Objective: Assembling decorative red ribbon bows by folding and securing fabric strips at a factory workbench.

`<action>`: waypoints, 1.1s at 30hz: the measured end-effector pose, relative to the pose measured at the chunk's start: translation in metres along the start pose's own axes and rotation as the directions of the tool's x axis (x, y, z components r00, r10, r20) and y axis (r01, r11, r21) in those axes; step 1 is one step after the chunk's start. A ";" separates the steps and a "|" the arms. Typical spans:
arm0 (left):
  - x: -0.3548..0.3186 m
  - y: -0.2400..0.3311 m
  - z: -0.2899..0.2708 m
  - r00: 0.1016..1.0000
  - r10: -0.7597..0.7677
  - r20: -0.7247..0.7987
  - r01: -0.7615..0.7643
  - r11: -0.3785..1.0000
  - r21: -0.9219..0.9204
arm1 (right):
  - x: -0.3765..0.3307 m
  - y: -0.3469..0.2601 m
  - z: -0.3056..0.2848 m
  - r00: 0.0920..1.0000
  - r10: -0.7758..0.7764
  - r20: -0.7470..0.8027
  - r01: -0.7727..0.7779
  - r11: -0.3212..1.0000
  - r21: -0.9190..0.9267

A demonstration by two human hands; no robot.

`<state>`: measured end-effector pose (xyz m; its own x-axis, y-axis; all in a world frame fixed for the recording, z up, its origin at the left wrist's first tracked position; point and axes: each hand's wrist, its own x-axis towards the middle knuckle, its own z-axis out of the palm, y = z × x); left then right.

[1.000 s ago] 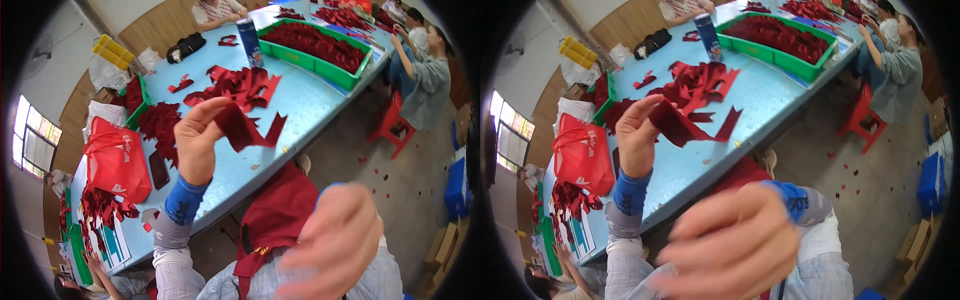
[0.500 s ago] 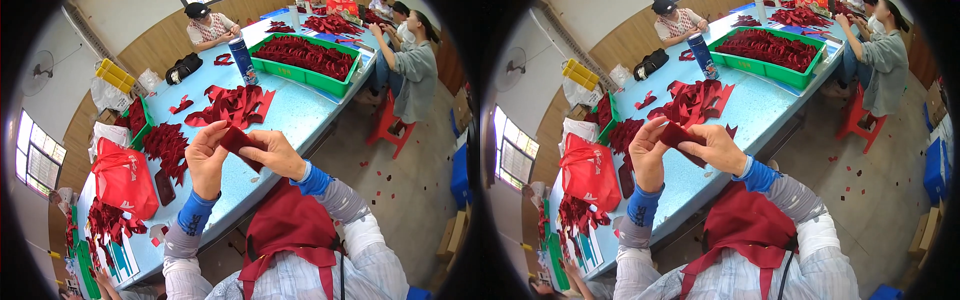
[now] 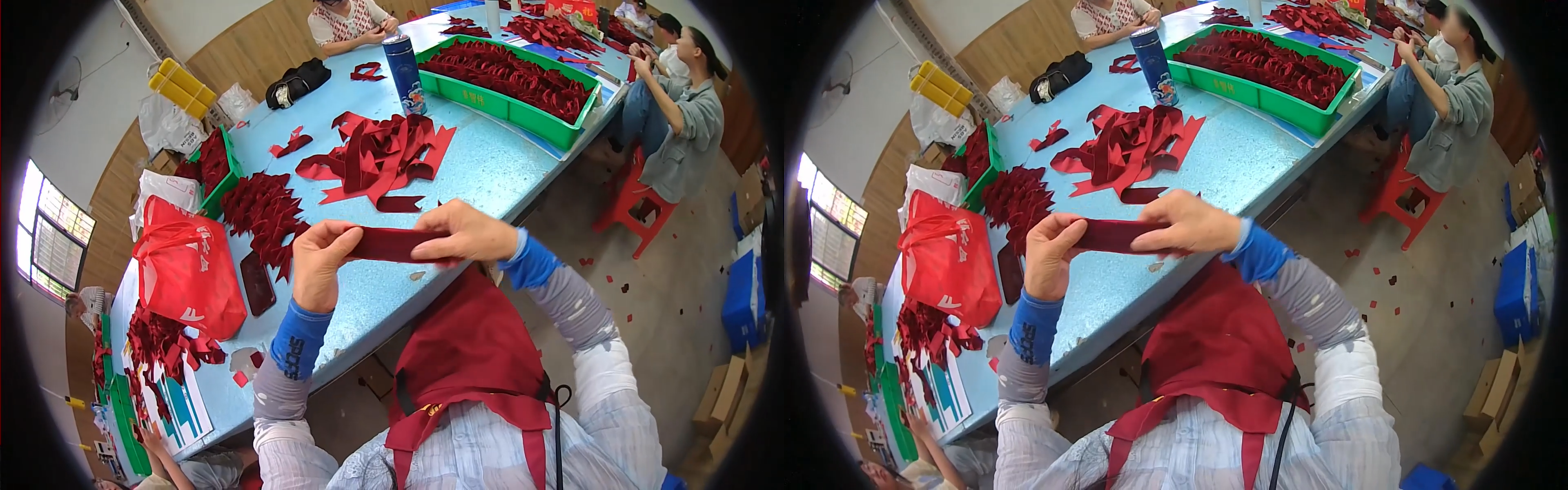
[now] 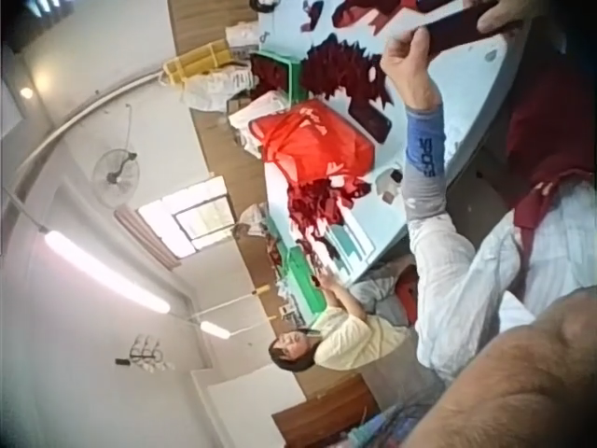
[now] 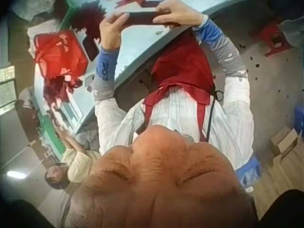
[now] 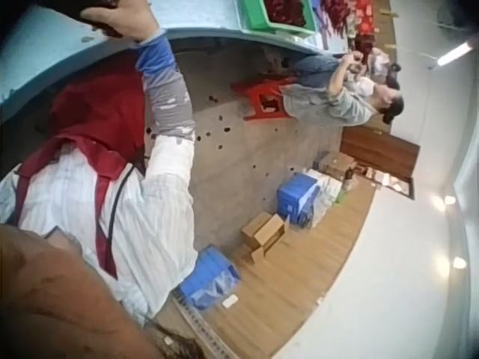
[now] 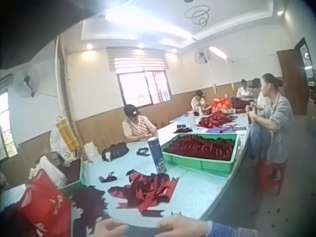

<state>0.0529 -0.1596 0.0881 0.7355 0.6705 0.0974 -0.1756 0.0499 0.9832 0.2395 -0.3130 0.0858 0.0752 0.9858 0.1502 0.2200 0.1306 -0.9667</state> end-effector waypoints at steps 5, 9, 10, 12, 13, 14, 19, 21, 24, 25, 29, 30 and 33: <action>-0.012 -0.031 -0.031 0.996 -0.045 -0.071 0.044 0.999 -0.005 | -0.006 0.020 -0.063 0.971 0.220 0.098 -0.210 0.973 -0.099; -0.022 -0.062 -0.039 0.979 -0.148 -0.138 0.135 0.986 -0.100 | 0.008 0.027 -0.087 0.985 0.164 0.063 -0.127 0.914 -0.385; -0.023 -0.069 -0.040 0.970 -0.182 -0.164 0.168 0.981 -0.091 | 0.011 0.030 -0.088 0.983 0.171 0.071 -0.131 0.913 -0.385; -0.024 -0.078 -0.042 0.946 -0.244 -0.212 0.233 0.970 -0.075 | 0.017 0.039 -0.089 0.994 0.016 -0.112 -0.089 0.718 -0.690; -0.026 -0.082 -0.044 0.943 -0.250 -0.219 0.238 0.968 -0.081 | 0.020 0.043 -0.087 0.981 -0.085 -0.174 -0.093 0.581 -0.808; -0.027 -0.085 -0.048 0.939 -0.259 -0.228 0.250 0.966 -0.067 | 0.022 0.048 -0.083 0.983 -0.079 -0.166 -0.090 0.582 -0.808; -0.032 -0.093 -0.056 0.935 -0.255 -0.247 0.256 0.966 -0.027 | 0.031 0.074 -0.023 0.961 -0.266 -0.082 0.112 0.638 -0.762; -0.035 -0.092 -0.057 0.938 -0.243 -0.248 0.247 0.969 -0.014 | 0.039 0.076 0.004 0.951 -0.309 -0.017 0.210 0.686 -0.697; -0.039 -0.087 -0.051 0.961 -0.108 -0.254 0.139 0.984 0.107 | 0.055 0.075 0.033 0.913 -0.401 0.074 0.373 0.747 -0.551; -0.041 -0.084 -0.050 0.961 -0.106 -0.256 0.139 0.984 0.111 | 0.061 0.075 0.040 0.887 -0.449 0.111 0.445 0.763 -0.469; -0.046 -0.073 -0.046 0.979 -0.027 -0.202 0.058 0.987 0.148 | 0.079 0.076 0.059 0.902 -0.353 0.248 0.413 0.873 -0.261; -0.047 -0.071 -0.046 0.980 -0.012 -0.201 0.040 0.990 0.133 | 0.079 0.076 0.060 0.900 -0.355 0.251 0.416 0.872 -0.258; -0.049 -0.068 -0.045 0.978 0.018 -0.207 0.003 0.995 0.100 | 0.077 0.075 0.059 0.947 -0.068 0.314 0.130 0.975 -0.181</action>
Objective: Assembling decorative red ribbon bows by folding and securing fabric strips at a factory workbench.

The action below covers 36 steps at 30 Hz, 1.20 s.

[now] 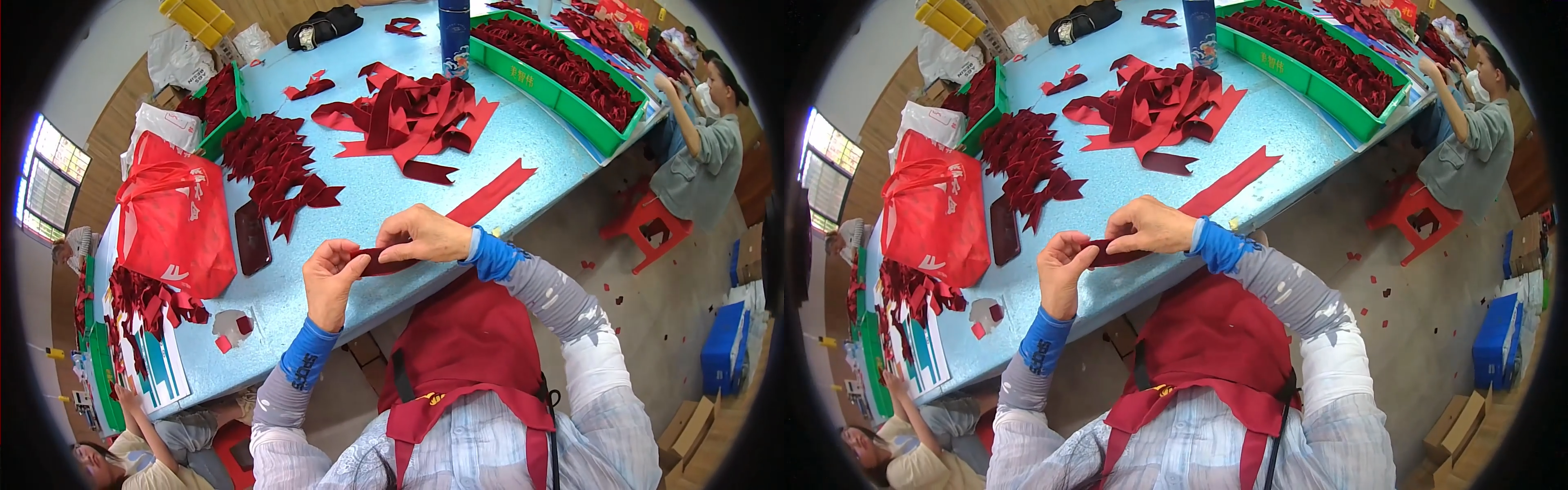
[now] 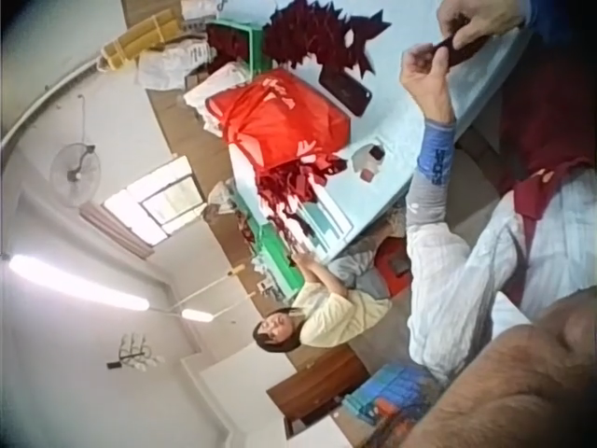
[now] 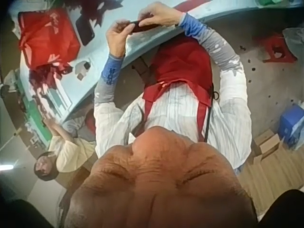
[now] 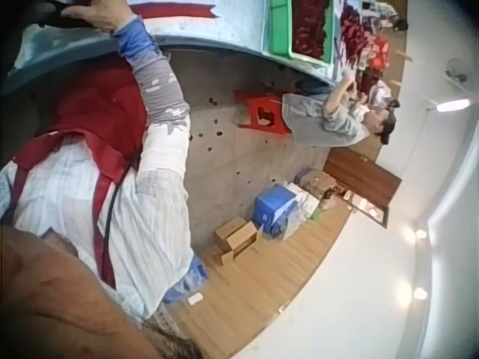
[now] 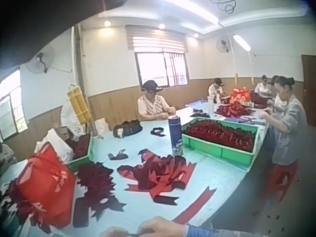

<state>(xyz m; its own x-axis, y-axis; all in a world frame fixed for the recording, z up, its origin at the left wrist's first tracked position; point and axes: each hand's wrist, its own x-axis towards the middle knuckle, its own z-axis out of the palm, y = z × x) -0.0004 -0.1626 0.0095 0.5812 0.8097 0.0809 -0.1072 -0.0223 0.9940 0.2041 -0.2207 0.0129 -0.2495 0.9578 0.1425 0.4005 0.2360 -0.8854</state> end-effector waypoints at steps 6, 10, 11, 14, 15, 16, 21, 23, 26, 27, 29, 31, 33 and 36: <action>0.008 -0.005 -0.005 0.982 -0.176 0.067 0.179 0.983 -0.033 | -0.010 0.000 0.004 0.984 -0.074 -0.159 0.070 0.997 -0.030; 0.014 -0.007 0.001 0.977 -0.160 0.141 0.164 0.986 -0.016 | -0.017 -0.006 -0.001 0.975 -0.066 -0.212 0.047 0.994 -0.095; 0.017 -0.006 0.006 0.974 -0.140 0.178 0.146 0.989 -0.025 | -0.022 -0.012 -0.003 0.966 -0.091 -0.242 0.054 0.986 -0.156; 0.021 0.005 0.017 0.967 -0.132 0.219 0.121 0.991 0.064 | -0.023 -0.008 -0.002 0.938 -0.202 -0.283 0.128 0.957 -0.259; 0.026 0.008 0.019 0.951 -0.169 0.260 0.146 0.984 0.105 | -0.023 -0.006 -0.002 0.929 -0.221 -0.297 0.150 0.958 -0.243; 0.033 0.010 0.016 0.931 -0.204 0.302 0.164 0.975 0.151 | -0.023 -0.004 -0.001 0.918 -0.241 -0.316 0.173 0.958 -0.230; 0.052 -0.001 0.018 0.914 -0.051 0.401 -0.036 0.978 0.206 | -0.036 -0.004 -0.010 0.958 -0.089 -0.273 0.050 0.988 -0.149; 0.056 -0.002 0.025 0.908 -0.004 0.419 -0.070 0.984 0.161 | -0.042 -0.006 -0.020 0.967 -0.062 -0.247 0.020 0.985 -0.170; 0.061 -0.003 0.039 0.902 -0.072 0.426 0.065 0.997 0.030 | -0.057 -0.008 -0.043 0.994 0.042 -0.104 -0.064 0.973 -0.223; 0.064 -0.005 0.041 0.898 -0.061 0.435 0.059 0.998 0.018 | -0.063 -0.010 -0.052 0.993 0.048 -0.109 -0.073 0.969 -0.236; 0.072 -0.011 0.043 0.908 -0.053 0.416 0.055 0.998 0.008 | -0.080 -0.011 -0.070 0.966 0.260 0.004 -0.259 0.963 -0.072; 0.078 -0.018 0.043 0.912 -0.041 0.409 0.048 0.999 -0.007 | -0.098 -0.010 -0.090 0.931 0.360 0.067 -0.360 0.933 -0.006; 0.085 -0.025 0.041 0.919 -0.066 0.390 0.070 0.998 0.005 | -0.118 -0.007 -0.111 0.876 0.462 0.140 -0.467 0.884 0.000; 0.087 -0.038 0.041 0.919 -0.076 0.387 0.073 0.997 0.024 | -0.140 0.006 -0.135 0.967 0.226 -0.118 -0.254 0.882 -0.397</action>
<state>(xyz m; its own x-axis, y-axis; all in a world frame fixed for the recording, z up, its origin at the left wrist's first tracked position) 0.0871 -0.1150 -0.0179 0.8543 0.5191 0.0273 -0.0457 0.0227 0.9987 0.3603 -0.3318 0.0473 -0.0470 0.9988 -0.0098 0.7667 0.0298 -0.6413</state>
